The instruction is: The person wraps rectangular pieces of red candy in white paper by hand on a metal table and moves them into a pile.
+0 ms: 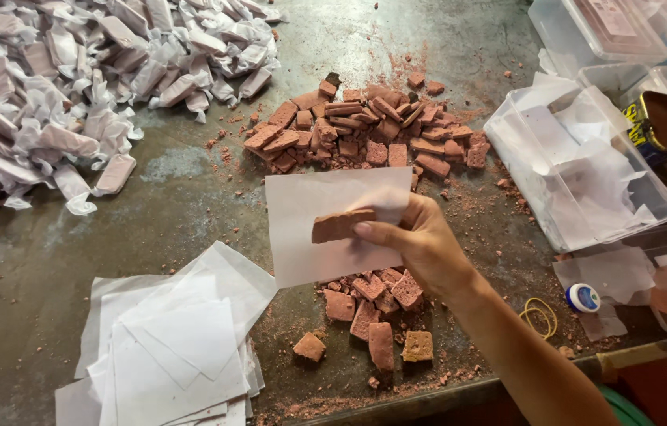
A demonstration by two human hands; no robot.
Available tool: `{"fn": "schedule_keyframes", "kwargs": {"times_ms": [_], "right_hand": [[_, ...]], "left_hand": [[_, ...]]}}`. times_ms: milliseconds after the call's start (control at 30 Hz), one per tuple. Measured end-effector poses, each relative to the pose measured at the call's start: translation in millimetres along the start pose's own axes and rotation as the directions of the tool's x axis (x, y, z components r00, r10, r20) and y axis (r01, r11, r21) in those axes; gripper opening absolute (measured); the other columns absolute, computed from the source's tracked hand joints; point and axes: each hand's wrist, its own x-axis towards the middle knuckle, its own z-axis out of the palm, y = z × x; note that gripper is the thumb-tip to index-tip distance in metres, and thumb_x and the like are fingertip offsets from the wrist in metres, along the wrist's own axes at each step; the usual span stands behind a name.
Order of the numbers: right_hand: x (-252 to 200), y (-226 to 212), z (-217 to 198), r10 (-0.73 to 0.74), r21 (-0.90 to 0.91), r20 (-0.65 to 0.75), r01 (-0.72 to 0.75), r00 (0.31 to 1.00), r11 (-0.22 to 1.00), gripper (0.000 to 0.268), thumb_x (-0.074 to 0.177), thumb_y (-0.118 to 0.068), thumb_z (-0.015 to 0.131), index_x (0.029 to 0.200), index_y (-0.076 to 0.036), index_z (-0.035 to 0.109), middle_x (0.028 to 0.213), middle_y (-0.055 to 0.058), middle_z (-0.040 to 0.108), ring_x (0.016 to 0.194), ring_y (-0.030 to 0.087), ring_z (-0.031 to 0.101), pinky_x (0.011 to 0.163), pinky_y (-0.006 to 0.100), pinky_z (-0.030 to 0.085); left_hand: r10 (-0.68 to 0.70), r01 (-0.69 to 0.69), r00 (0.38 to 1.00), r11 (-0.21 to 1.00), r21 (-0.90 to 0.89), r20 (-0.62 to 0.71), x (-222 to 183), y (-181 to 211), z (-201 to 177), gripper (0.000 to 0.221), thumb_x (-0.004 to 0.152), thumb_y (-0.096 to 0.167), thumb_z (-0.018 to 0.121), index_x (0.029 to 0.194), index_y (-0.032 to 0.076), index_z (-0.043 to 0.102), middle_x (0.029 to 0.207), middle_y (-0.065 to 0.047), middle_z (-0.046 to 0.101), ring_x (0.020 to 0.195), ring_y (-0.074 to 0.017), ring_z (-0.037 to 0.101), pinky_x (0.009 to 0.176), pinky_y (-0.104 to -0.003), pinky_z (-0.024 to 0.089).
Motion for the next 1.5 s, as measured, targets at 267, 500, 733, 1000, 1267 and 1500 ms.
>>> {"fn": "schedule_keyframes", "kwargs": {"times_ms": [267,500,733,1000,1267,1500], "right_hand": [[-4.5,-26.4,19.6,-0.073,-0.063,0.008,0.074,0.997,0.995,0.027,0.082,-0.016,0.078,0.102,0.002,0.076,0.090,0.019,0.080,0.077,0.019,0.075,0.077,0.031,0.057],[-4.6,-0.1,11.2,0.020,-0.215,0.066,-0.005,0.998,0.977,0.020,0.081,-0.018,0.083,0.093,-0.004,0.078,0.086,0.006,0.077,0.067,0.010,0.065,0.054,0.019,0.049],[0.7,-1.7,-0.1,0.076,-0.064,0.022,-0.075,0.997,0.995,0.026,0.079,-0.012,0.083,0.102,-0.001,0.079,0.093,0.012,0.080,0.070,0.017,0.073,0.057,0.021,0.058],[-5.8,-17.9,34.3,0.069,-0.108,0.152,-0.053,0.986,0.993,0.030,0.084,-0.016,0.078,0.108,0.002,0.077,0.096,0.013,0.080,0.079,0.016,0.074,0.068,0.023,0.059],[-10.9,-15.6,40.4,-0.084,-0.201,0.295,0.148,0.952,0.968,0.105,0.070,-0.035,0.089,0.149,-0.003,0.026,0.127,0.016,0.059,0.109,0.019,0.066,0.089,0.028,0.057],[-10.2,-7.3,28.0,-0.181,-0.126,0.287,0.224,0.941,0.966,0.009,0.090,-0.010,0.076,0.097,-0.008,0.072,0.094,0.008,0.066,0.079,0.017,0.064,0.067,0.025,0.055]], "left_hand": [[0.078,-0.028,0.997,0.285,0.958,0.006,186.4,-214.5,66.8,0.095,0.080,0.030,0.074,0.152,-0.002,0.021,0.155,-0.018,0.036,0.135,-0.0303,0.056,0.117,-0.044,0.051],[0.079,0.271,0.955,0.159,0.949,-0.286,164.8,-215.5,36.8,0.029,0.085,0.019,0.077,0.109,0.002,0.079,0.098,-0.007,0.083,0.081,-0.0102,0.072,0.066,-0.024,0.059],[0.260,0.296,0.915,0.092,0.951,-0.310,177.1,-204.9,50.8,0.041,0.103,0.017,0.041,0.145,0.021,0.040,0.114,-0.017,0.079,0.083,-0.0245,0.076,0.070,-0.036,0.065],[0.142,-0.198,0.965,-0.169,0.966,0.223,161.3,-225.2,41.6,0.013,0.089,0.016,0.076,0.098,0.013,0.068,0.110,-0.011,0.068,0.107,-0.0255,0.068,0.095,-0.034,0.053],[0.369,0.178,0.904,0.139,0.974,-0.217,155.7,-231.7,36.7,0.020,0.080,0.008,0.085,0.074,0.010,0.066,0.078,-0.004,0.073,0.072,-0.0109,0.066,0.068,-0.023,0.051],[0.077,0.091,0.991,0.191,0.977,-0.107,164.5,-221.4,37.1,0.052,0.084,0.008,0.078,0.128,0.014,0.050,0.099,-0.008,0.067,0.087,-0.0148,0.067,0.081,-0.027,0.055]]}}
